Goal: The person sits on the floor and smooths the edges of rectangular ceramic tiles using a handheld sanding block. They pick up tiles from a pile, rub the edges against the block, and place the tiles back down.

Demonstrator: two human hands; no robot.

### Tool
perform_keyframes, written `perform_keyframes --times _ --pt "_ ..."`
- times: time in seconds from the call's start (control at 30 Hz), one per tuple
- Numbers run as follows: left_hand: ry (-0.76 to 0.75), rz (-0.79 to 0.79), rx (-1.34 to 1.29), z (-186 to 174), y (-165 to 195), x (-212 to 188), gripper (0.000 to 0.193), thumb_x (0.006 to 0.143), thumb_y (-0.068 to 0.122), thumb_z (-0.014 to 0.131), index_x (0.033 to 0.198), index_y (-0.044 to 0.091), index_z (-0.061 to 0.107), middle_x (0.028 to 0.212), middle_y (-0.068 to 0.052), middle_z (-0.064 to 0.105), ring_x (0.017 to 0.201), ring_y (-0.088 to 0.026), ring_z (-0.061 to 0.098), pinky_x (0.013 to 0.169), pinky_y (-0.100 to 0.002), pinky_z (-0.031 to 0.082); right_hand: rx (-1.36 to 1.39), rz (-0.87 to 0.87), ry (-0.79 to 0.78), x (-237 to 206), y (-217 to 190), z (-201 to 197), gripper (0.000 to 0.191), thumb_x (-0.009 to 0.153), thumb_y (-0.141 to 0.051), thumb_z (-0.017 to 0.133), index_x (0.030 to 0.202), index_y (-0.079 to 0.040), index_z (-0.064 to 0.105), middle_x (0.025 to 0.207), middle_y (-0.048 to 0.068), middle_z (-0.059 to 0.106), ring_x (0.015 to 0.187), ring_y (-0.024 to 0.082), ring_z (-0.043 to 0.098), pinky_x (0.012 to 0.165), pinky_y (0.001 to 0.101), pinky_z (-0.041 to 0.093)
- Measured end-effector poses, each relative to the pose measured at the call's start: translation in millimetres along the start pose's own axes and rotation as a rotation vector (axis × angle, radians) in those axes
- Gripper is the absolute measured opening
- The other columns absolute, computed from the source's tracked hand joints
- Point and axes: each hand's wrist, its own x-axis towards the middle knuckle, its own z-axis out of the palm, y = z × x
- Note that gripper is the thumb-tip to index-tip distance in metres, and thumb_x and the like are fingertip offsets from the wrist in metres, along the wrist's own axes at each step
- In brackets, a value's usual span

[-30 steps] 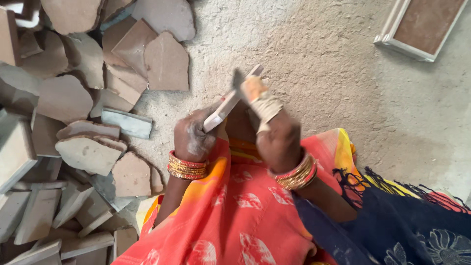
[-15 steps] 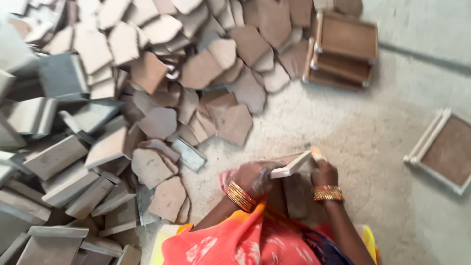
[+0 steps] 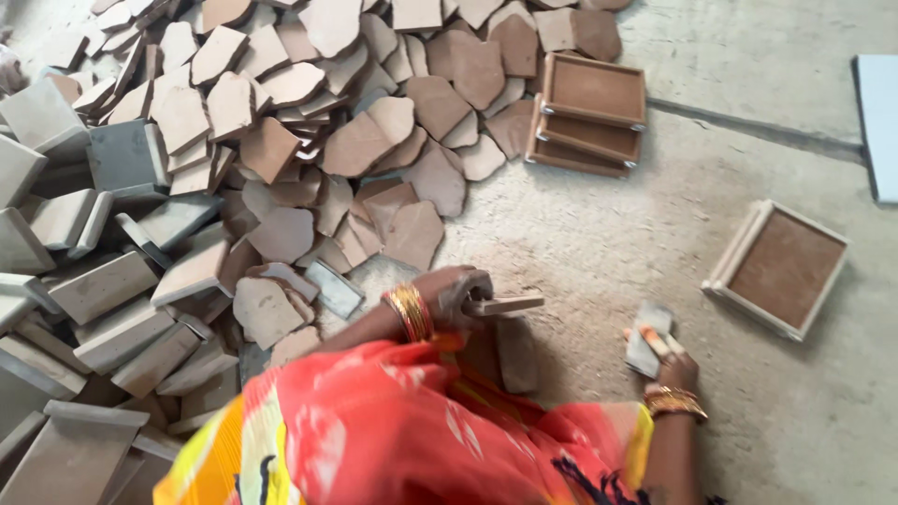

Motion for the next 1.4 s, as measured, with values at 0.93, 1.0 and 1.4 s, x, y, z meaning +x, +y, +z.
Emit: perform_keyframes --times 0.93,1.0,1.4 --pt "-0.066 0.405 0.520 81.6 137.3 273.2 0.012 0.092 0.020 0.075 0.099 0.010 0.074 0.104 -0.006 0.061 0.098 -0.025 0.066 0.083 -0.039 0.057 0.072 -0.148 -0.065 -19.5 9.6 4.2 0.025 0.084 -0.030 0.077 0.091 -0.006 0.078 0.072 0.003 0.072 0.066 0.009 0.062 0.061 0.0302 0.049" --pt "0.052 0.548 0.657 126.8 147.3 298.7 0.011 0.090 0.019 0.077 0.097 0.011 0.076 0.103 -0.009 0.059 0.101 -0.030 0.063 0.084 -0.043 0.055 0.109 -0.131 -0.080 -23.8 8.4 3.0 0.024 0.084 -0.030 0.078 0.093 -0.007 0.078 0.073 0.003 0.073 0.067 0.009 0.063 0.062 0.0292 0.049" --pt "0.119 0.637 0.678 262.3 177.2 331.8 0.016 0.086 0.014 0.078 0.101 0.009 0.072 0.108 -0.010 0.059 0.107 -0.030 0.065 0.091 -0.040 0.058 0.161 -0.089 -0.082 -28.7 8.8 5.5 0.022 0.085 -0.024 0.078 0.097 -0.006 0.078 0.080 0.007 0.078 0.068 0.014 0.072 0.065 0.0301 0.055"
